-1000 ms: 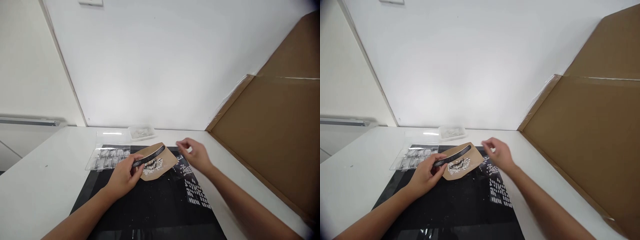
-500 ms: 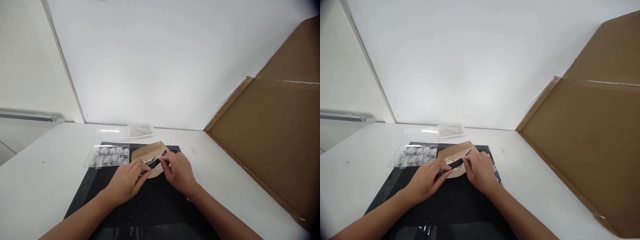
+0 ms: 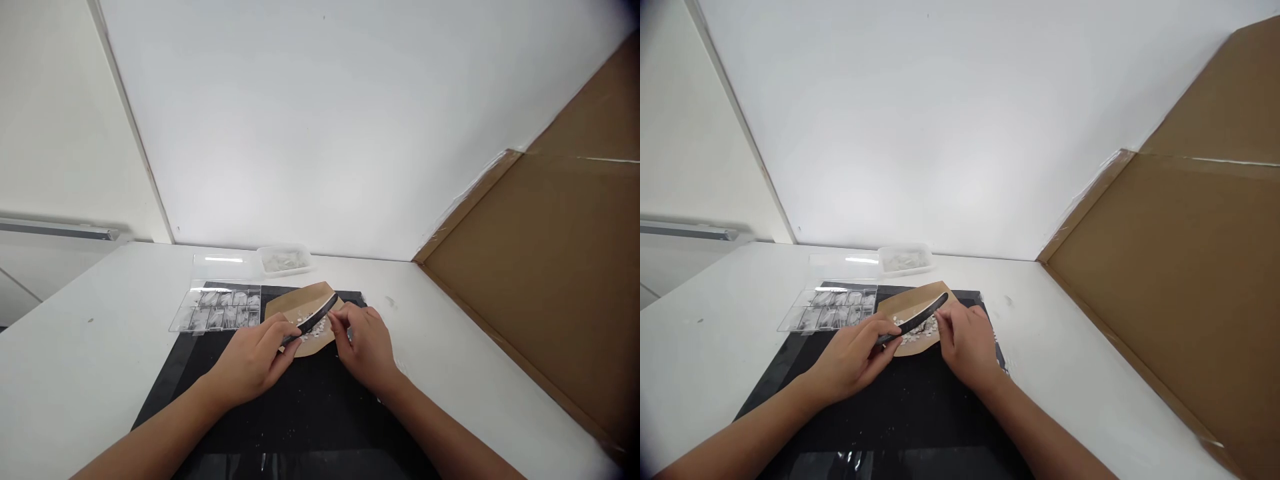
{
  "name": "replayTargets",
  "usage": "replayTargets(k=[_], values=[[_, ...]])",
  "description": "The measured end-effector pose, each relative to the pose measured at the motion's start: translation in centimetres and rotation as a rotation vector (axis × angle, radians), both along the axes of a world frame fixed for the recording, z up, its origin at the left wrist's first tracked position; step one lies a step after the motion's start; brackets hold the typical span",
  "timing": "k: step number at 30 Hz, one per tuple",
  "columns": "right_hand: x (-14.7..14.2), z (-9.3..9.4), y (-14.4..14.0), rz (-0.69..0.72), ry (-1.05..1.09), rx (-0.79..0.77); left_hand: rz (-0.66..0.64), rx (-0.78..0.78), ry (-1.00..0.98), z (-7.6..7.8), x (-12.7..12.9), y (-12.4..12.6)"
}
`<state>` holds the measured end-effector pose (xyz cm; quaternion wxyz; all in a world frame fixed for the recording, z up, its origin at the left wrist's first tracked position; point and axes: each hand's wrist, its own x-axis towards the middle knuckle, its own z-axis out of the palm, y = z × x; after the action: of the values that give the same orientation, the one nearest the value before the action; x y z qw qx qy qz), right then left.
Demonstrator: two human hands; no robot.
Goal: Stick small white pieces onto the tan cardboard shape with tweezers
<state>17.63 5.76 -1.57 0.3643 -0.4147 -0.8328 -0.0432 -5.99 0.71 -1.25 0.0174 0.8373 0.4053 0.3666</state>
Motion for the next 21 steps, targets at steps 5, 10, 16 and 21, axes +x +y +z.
replayTargets(k=[5, 10, 16, 21], values=[[-0.4, 0.3, -1.0, 0.119, -0.100, 0.092, 0.013, 0.025, -0.006, -0.1, 0.1, -0.1], [-0.5, 0.4, -1.0, 0.035, -0.102, 0.135, 0.006, 0.004, 0.016, 0.1, 0.0, -0.1], [0.3, 0.0, -0.2, 0.061, -0.047, 0.010, 0.006, -0.064, 0.047, 0.2, 0.3, -0.4], [-0.5, 0.4, -1.4, 0.133, 0.052, -0.004, 0.011, -0.034, 0.022, 0.3, 0.7, -0.7]])
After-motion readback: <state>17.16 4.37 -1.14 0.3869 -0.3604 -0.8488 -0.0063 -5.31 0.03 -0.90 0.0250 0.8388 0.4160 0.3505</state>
